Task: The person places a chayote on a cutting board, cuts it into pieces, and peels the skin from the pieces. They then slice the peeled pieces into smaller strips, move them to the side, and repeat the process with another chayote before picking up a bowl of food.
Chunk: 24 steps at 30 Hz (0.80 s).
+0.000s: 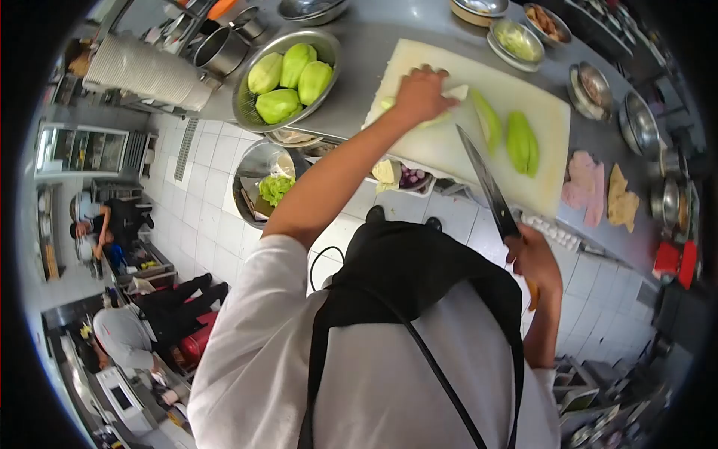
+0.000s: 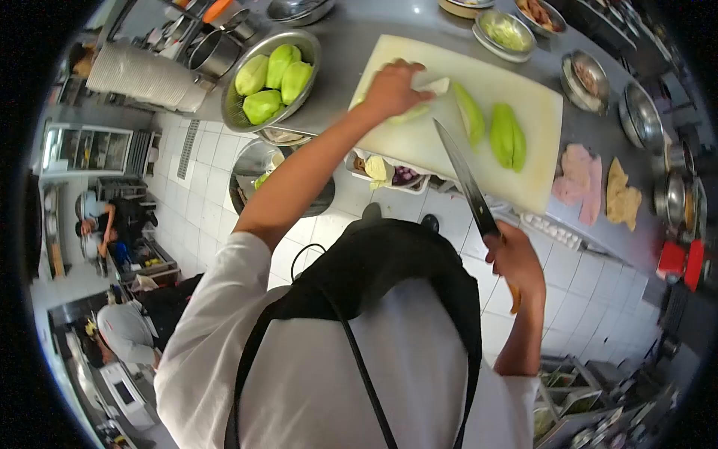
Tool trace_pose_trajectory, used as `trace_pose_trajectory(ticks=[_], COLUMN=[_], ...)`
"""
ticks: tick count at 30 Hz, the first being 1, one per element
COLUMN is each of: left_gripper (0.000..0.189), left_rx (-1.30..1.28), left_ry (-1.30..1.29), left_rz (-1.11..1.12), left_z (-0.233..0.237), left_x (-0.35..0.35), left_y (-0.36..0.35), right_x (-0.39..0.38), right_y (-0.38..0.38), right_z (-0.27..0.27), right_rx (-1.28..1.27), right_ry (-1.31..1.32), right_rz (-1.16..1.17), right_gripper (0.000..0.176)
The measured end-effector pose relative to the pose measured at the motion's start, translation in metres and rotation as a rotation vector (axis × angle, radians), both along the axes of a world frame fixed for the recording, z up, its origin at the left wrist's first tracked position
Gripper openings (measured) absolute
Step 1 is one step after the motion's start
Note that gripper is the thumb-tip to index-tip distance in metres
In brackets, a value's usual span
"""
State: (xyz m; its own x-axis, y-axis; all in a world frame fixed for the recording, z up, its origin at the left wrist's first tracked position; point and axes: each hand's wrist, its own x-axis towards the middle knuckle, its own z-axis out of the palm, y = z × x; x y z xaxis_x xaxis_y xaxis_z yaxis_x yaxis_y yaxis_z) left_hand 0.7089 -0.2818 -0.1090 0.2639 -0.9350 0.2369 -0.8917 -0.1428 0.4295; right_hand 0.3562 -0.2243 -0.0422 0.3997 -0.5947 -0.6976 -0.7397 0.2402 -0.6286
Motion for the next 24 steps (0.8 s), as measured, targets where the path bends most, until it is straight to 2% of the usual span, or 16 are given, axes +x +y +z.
trace_pose_trajectory(ticks=[1,3,5,6,7,8,10,12,13,17,20,24], left_gripper=[0.053,0.049,0.022,0.019,0.022,0.024,0.025,0.027,0.028,0.032,0.034,0.034], left_rx=[0.114,0.193,0.094,0.058,0.057,0.09,0.079,0.122,0.143,0.209,0.216,0.178], left_ry=[-0.077,-0.079,-0.054,-0.033,-0.011,-0.008,-0.071,-0.033,-0.009,0.156,0.022,0.009], left_rz=[-0.015,-0.09,-0.083,-0.061,-0.059,-0.011,0.052,0.019,-0.001,0.066,0.071,0.129], left_z=[0.004,-0.056,-0.065,-0.067,-0.069,-0.064,-0.044,-0.055,-0.062,-0.06,-0.049,-0.052], left_x=[-0.008,0.002,0.004,0.004,0.006,0.004,-0.003,-0.001,-0.001,-0.002,-0.006,-0.006], left_y=[-0.009,-0.049,-0.053,-0.054,-0.058,-0.058,-0.051,-0.064,-0.071,-0.078,-0.069,-0.07], right_x=[-0.005,-0.014,-0.022,-0.013,-0.035,-0.02,-0.008,-0.026,-0.025,-0.006,0.006,0.011], right_y=[0.005,0.013,0.014,0.018,0.01,0.009,0.005,-0.012,-0.016,-0.015,-0.007,0.002], right_z=[-0.003,-0.019,-0.045,-0.04,-0.088,-0.071,-0.073,-0.13,-0.137,-0.123,-0.109,-0.104], right_rx=[0.002,-0.06,-0.03,-0.071,-0.083,-0.122,-0.16,-0.153,-0.158,-0.15,-0.135,-0.105], right_ry=[-0.017,-0.065,-0.177,-0.194,-0.337,-0.288,-0.237,-0.223,-0.211,-0.215,-0.209,-0.236], right_rz=[-0.052,-0.067,-0.103,-0.107,-0.092,-0.044,-0.013,-0.034,-0.043,-0.105,-0.153,-0.217], right_gripper=[0.014,0.014,0.012,0.012,0.012,0.012,0.013,0.013,0.013,0.013,0.013,0.013])
